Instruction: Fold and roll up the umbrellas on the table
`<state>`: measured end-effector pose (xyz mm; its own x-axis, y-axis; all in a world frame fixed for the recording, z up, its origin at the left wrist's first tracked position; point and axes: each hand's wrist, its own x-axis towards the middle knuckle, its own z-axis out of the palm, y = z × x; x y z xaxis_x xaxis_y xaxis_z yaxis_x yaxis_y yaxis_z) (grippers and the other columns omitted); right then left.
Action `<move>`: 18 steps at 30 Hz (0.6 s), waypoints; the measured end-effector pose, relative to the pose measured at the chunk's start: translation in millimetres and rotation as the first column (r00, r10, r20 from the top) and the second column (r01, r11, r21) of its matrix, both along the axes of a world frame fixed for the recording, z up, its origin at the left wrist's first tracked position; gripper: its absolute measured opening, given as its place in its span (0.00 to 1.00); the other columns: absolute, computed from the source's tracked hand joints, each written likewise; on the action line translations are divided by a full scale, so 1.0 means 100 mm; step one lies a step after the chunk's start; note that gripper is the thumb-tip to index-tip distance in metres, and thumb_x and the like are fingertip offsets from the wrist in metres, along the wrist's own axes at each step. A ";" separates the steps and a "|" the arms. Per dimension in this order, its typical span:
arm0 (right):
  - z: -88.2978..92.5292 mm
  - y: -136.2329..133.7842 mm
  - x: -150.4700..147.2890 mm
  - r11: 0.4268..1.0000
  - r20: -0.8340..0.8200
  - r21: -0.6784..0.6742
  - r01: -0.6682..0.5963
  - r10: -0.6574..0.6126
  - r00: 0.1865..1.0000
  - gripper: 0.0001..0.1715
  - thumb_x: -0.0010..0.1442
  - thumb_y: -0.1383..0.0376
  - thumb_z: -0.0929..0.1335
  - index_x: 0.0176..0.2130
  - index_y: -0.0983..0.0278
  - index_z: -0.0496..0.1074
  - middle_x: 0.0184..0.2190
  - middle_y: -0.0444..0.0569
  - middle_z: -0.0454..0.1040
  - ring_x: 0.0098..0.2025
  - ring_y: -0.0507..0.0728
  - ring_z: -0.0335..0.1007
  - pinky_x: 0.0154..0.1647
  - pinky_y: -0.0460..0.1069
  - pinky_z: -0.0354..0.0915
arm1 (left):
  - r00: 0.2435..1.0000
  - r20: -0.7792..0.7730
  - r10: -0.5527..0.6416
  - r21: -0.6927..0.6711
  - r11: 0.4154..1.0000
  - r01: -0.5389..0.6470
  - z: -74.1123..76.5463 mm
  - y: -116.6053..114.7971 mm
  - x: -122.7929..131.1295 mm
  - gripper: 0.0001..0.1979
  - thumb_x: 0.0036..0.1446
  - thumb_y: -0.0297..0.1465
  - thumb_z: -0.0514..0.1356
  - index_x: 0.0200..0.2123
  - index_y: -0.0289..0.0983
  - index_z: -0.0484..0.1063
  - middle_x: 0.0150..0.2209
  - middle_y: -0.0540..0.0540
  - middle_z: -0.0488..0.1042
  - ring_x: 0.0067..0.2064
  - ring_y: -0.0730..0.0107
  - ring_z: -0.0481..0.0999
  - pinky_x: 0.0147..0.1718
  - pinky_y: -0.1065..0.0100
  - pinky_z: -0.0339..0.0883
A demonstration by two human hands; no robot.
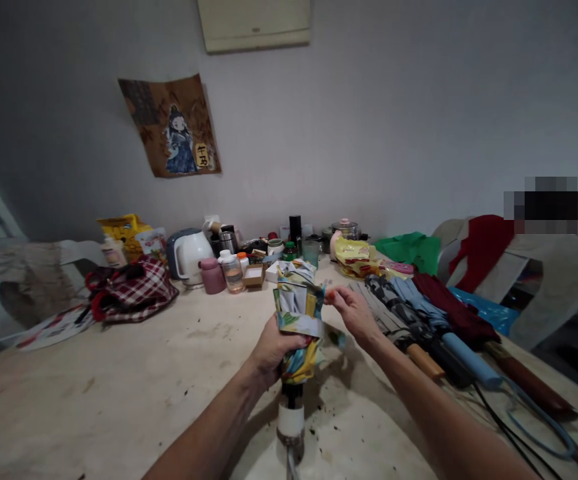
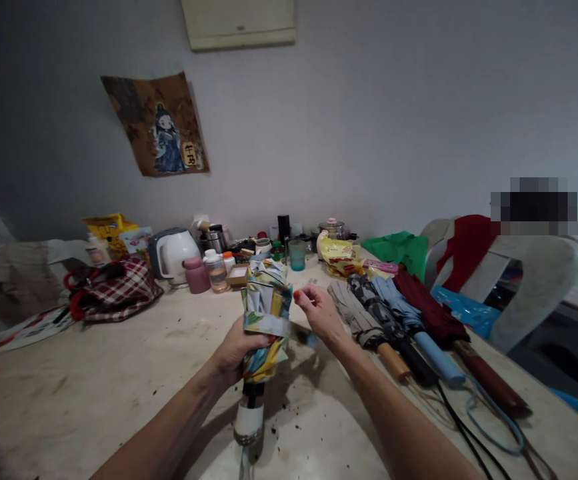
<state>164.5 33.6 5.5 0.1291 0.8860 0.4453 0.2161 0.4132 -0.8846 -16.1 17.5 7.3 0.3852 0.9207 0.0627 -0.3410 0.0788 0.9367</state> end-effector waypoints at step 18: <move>0.09 -0.28 -0.29 0.975 0.000 0.100 0.198 -0.199 0.980 0.23 0.48 0.50 0.71 0.36 0.63 0.65 0.25 0.43 0.69 0.27 0.53 0.65 0.28 0.47 0.62 | 0.993 -0.072 0.090 0.191 0.979 -0.075 -0.01 -0.05 0.10 0.37 0.27 0.18 0.70 0.46 0.34 0.65 0.43 0.44 0.76 0.42 0.63 0.75 0.44 0.65 0.69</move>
<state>135.3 5.5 14.6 0.2934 0.7946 0.5315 0.3111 0.4464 -0.8390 -6.2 13.0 5.9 0.3188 0.9244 0.2093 -0.2627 -0.1260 0.9566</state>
